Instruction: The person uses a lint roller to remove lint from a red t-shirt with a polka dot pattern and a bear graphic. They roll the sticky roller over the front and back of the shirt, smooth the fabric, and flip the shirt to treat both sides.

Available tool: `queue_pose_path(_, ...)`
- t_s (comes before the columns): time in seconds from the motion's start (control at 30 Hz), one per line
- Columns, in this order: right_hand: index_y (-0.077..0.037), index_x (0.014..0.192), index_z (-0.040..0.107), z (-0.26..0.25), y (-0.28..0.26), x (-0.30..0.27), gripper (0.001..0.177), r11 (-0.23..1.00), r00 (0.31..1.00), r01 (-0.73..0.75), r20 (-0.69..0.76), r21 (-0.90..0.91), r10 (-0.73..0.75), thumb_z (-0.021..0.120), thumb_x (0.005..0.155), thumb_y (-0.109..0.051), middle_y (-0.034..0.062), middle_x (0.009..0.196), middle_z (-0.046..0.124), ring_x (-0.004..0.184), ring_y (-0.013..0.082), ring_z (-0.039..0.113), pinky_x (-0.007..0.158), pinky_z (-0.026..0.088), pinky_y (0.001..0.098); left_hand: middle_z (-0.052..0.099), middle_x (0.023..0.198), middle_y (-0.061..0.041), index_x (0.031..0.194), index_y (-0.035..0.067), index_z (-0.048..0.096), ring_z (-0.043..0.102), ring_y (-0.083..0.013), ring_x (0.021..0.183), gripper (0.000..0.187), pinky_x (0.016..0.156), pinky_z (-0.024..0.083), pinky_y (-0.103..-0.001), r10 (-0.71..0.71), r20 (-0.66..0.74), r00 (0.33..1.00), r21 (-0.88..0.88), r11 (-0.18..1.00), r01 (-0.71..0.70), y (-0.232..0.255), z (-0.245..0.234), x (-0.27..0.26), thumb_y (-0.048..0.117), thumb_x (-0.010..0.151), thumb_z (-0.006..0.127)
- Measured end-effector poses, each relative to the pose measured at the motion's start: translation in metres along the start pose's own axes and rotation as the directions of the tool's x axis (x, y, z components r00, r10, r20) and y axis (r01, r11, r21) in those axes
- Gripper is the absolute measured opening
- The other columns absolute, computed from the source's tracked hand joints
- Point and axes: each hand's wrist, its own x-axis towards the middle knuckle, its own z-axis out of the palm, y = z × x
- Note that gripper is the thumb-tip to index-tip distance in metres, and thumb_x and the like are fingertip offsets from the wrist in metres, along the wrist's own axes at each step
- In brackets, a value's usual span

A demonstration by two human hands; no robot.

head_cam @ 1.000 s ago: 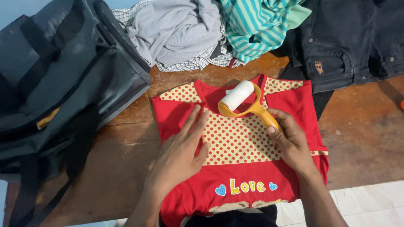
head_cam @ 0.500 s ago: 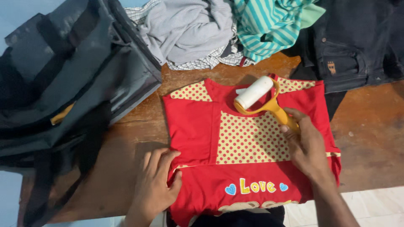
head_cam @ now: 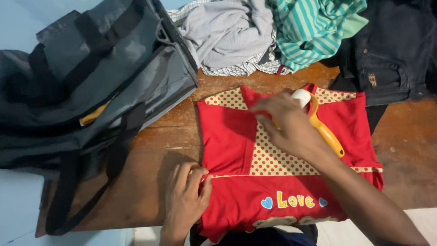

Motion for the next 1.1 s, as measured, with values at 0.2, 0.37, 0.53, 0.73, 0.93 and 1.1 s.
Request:
queue_pose_path(0.2, -0.009, 0.107, 0.074, 0.078, -0.018, 0.086, 0.026, 0.999, 0.982, -0.038, 0.184, -0.008, 0.039, 0.069, 0.095, -0.032, 0.0183, 0.106, 0.072, 0.106, 0.0388, 0.065, 0.095, 0.045, 0.0571, 0.06, 0.108, -0.013, 0.096, 0.008, 0.061, 0.06, -0.0344, 0.097, 0.022, 0.083, 0.049, -0.047, -0.017, 0.005, 1.0, 0.012, 1.0, 0.017, -0.001, -0.001, 0.001, 0.011, 0.08, 0.075)
queue_pose_path(0.37, -0.014, 0.095, 0.079, 0.107, -0.029, 0.111, 0.028, 0.981, 0.969, -0.142, 0.186, -0.129, 0.165, 0.072, 0.083, -0.038, 0.0158, 0.102, 0.073, 0.102, 0.0386, 0.065, 0.089, 0.04, 0.0641, 0.059, 0.109, -0.012, 0.098, 0.008, 0.062, 0.06, -0.0335, 0.098, 0.021, 0.082, 0.049, -0.047, 0.02, -0.012, 1.0, 0.021, 1.0, -0.02, -0.002, 0.0, -0.002, 0.013, 0.083, 0.075)
queue_pose_path(0.53, -0.015, 0.09, 0.079, 0.119, -0.026, 0.125, 0.027, 0.947, 0.908, -0.293, 0.271, -0.131, 0.319, 0.071, 0.088, -0.04, 0.0141, 0.094, 0.077, 0.099, 0.0348, 0.07, 0.093, 0.041, 0.0592, 0.059, 0.108, -0.012, 0.093, 0.009, 0.061, 0.059, -0.0335, 0.095, 0.02, 0.08, 0.05, -0.047, 0.022, -0.017, 1.0, 0.029, 0.999, -0.021, -0.006, 0.001, -0.003, 0.009, 0.075, 0.072)
queue_pose_path(0.73, -0.013, 0.086, 0.08, 0.126, -0.024, 0.124, 0.028, 0.963, 0.948, -0.255, 0.175, -0.087, 0.267, 0.073, 0.088, -0.04, 0.0123, 0.093, 0.074, 0.102, 0.0317, 0.067, 0.093, 0.037, 0.0595, 0.058, 0.109, -0.014, 0.092, 0.006, 0.058, 0.059, -0.0345, 0.096, 0.024, 0.08, 0.049, -0.049, -0.011, -0.052, 0.999, 0.08, 0.997, 0.015, -0.003, -0.001, 0.0, 0.006, 0.07, 0.069)
queue_pose_path(0.93, -0.014, 0.087, 0.081, 0.123, -0.014, 0.122, 0.022, 0.987, 0.968, -0.159, 0.194, -0.006, 0.157, 0.074, 0.081, -0.035, 0.0089, 0.098, 0.074, 0.104, 0.0317, 0.066, 0.086, 0.042, 0.057, 0.058, 0.113, -0.014, 0.096, 0.008, 0.062, 0.058, -0.0333, 0.094, 0.026, 0.078, 0.05, -0.047, 0.008, -0.061, 0.998, 0.107, 0.994, -0.001, -0.002, -0.001, -0.001, 0.006, 0.071, 0.069)
queue_pose_path(1.1, -0.011, 0.088, 0.08, 0.136, -0.02, 0.12, 0.024, 0.983, 0.987, -0.153, 0.04, -0.1, 0.158, 0.074, 0.085, -0.033, 0.013, 0.099, 0.07, 0.102, 0.0367, 0.062, 0.081, 0.039, 0.0616, 0.057, 0.111, -0.013, 0.092, 0.008, 0.061, 0.057, -0.0351, 0.093, 0.028, 0.078, 0.048, -0.048, 0.01, -0.02, 1.0, 0.131, 0.991, -0.008, 0.0, -0.003, 0.002, 0.007, 0.066, 0.068)
